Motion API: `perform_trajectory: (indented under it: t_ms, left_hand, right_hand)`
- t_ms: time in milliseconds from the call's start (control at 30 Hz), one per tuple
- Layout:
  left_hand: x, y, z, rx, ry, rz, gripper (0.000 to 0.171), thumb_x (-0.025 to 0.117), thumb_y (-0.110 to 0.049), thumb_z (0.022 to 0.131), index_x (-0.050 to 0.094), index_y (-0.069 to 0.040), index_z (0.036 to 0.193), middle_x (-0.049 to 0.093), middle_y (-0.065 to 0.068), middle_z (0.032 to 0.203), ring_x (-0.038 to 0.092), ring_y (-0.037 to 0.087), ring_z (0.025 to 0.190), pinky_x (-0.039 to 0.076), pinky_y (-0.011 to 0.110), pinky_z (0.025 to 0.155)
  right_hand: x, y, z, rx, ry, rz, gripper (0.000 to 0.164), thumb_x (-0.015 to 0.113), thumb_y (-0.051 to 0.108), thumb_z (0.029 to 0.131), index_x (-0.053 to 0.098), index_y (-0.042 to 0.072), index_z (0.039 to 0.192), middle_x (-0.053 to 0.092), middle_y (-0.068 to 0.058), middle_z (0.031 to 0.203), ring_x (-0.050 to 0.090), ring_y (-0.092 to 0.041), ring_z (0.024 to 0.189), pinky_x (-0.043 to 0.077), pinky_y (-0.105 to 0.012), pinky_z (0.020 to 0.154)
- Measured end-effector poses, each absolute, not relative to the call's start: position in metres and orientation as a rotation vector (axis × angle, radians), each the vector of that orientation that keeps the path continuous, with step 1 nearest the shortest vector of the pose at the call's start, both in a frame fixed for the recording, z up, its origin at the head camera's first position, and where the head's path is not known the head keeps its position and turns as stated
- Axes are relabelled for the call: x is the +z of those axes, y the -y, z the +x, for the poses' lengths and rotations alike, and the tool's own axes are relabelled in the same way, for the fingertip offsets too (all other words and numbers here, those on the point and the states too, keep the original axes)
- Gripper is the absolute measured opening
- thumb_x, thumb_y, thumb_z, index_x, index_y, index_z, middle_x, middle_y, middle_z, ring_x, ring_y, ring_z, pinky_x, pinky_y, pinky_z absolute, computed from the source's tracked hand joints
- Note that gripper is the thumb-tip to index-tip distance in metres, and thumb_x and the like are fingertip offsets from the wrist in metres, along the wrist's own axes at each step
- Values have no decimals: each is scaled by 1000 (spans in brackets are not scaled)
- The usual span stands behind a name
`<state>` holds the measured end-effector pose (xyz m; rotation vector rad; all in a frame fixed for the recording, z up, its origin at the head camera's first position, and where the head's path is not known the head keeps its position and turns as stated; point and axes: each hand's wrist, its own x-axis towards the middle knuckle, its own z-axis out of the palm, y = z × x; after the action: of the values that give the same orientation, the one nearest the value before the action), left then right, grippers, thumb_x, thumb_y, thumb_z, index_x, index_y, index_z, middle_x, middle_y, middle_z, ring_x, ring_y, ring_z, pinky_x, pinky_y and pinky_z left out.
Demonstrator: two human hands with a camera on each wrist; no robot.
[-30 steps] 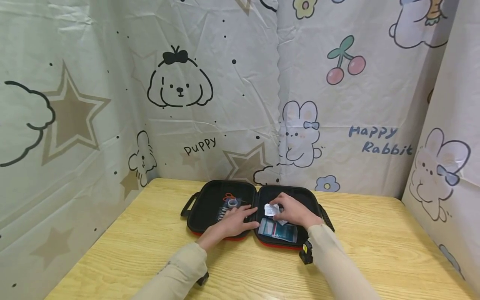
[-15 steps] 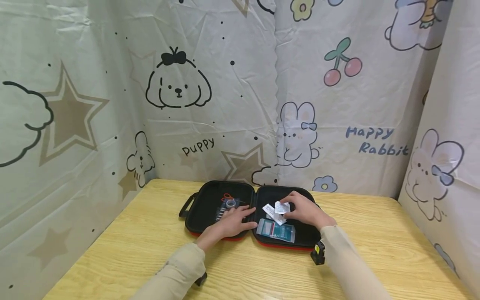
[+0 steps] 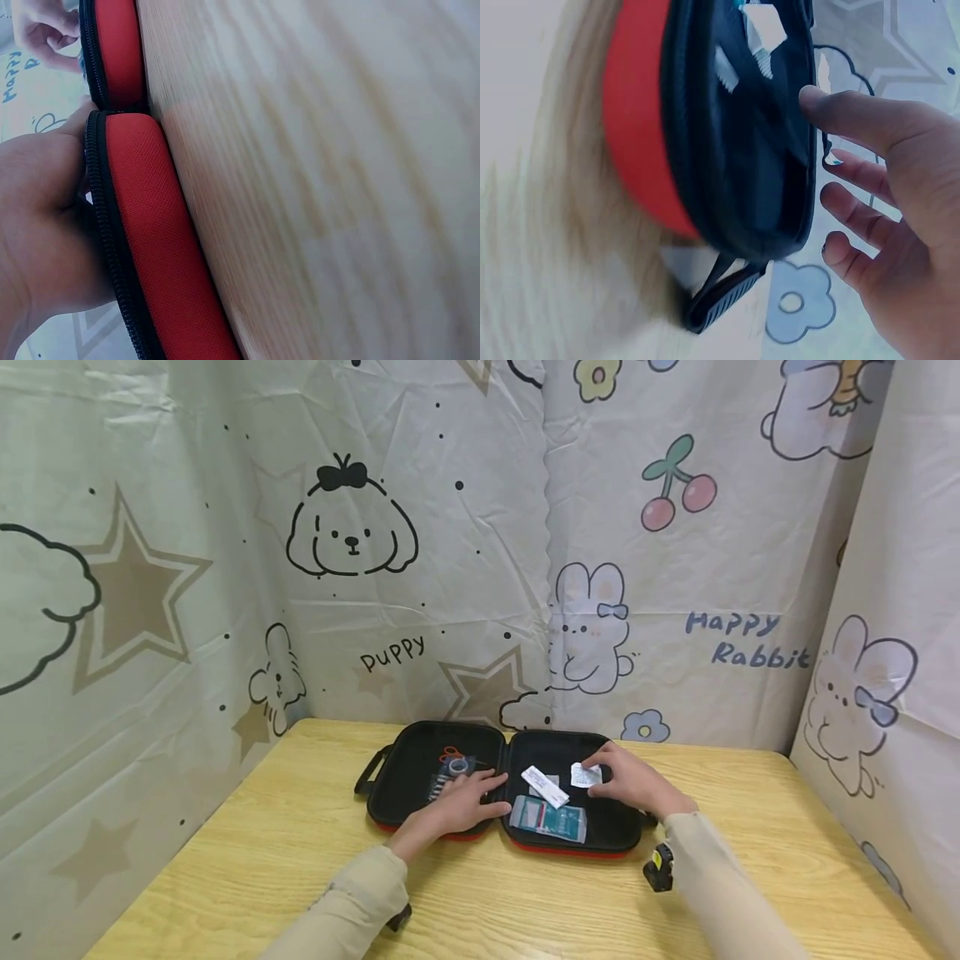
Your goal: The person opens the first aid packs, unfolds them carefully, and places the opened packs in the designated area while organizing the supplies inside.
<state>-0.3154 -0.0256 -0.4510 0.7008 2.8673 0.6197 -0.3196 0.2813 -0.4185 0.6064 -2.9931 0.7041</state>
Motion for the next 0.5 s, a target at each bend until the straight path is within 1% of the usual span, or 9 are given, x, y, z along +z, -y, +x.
perform_trajectory:
  t_ms: [300, 500]
  left_hand:
    - [-450, 27, -315, 611, -2861, 697, 63, 53, -55, 97, 42, -26, 152, 37, 8, 158, 40, 34, 137, 24, 60, 115]
    - [-451, 26, -316, 611, -2866, 702, 63, 54, -54, 97, 42, -25, 152, 37, 8, 158, 40, 35, 138, 24, 60, 115]
  right_hand:
    - [-425, -296, -320, 645, 3032, 618, 33, 79, 15, 82, 72, 3, 112, 60, -20, 117, 57, -31, 101, 50, -54, 91]
    - [-427, -297, -321, 613, 3066, 596, 32, 79, 13, 80, 73, 3, 110, 60, -20, 115, 57, -32, 101, 49, -56, 92]
